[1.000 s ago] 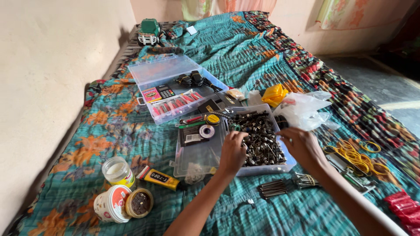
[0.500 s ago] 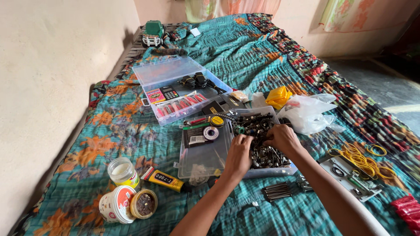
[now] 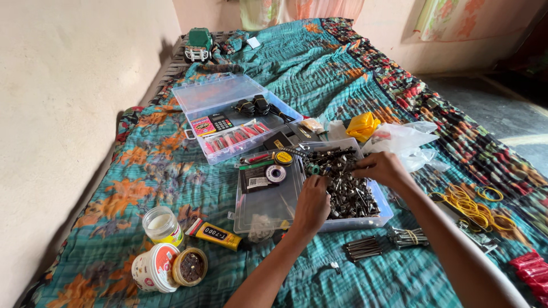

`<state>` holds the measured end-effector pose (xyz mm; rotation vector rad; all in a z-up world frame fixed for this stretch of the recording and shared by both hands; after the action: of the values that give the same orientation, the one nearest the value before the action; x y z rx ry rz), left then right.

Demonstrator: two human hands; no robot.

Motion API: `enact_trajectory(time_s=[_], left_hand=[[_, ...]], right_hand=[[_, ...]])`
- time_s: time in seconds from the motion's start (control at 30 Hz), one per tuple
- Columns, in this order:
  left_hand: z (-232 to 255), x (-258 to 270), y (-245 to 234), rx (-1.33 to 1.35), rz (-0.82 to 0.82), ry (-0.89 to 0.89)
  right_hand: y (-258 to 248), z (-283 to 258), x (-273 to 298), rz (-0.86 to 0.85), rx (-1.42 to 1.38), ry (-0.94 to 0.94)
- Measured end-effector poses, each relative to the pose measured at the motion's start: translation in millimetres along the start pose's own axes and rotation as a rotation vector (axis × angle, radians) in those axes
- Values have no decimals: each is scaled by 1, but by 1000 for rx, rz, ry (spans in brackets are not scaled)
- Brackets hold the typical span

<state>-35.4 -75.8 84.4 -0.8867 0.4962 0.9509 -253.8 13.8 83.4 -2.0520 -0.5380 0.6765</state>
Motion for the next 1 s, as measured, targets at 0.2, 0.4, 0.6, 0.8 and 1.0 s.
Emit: enact_trajectory(time_s=[0.2, 0.4, 0.6, 0.8, 1.0], left_hand=[[2, -9, -13, 116, 50, -130], [20, -18, -23, 325, 62, -42], [45, -12, -1, 470, -203, 104], [76, 5, 6, 239, -423, 340], [73, 32, 28, -68, -746, 369]], right_hand=[[-6, 0, 1, -26, -281, -64], [11, 7, 28, -149, -304, -57], [4, 14, 100, -231, -321, 9], [-39, -7, 173, -212, -99, -67], [-48, -21, 201, -163, -40, -111]])
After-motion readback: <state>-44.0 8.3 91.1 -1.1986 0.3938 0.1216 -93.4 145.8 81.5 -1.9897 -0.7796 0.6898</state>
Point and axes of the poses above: each hand's wrist, its own x-axis away from the middle knuckle, its own y-axis out of the palm, z = x × y, the point moved 9 cm from there along -x, towards the middle knuckle, and after that the axes turned 15 degrees about z, right-handed, at the moved point
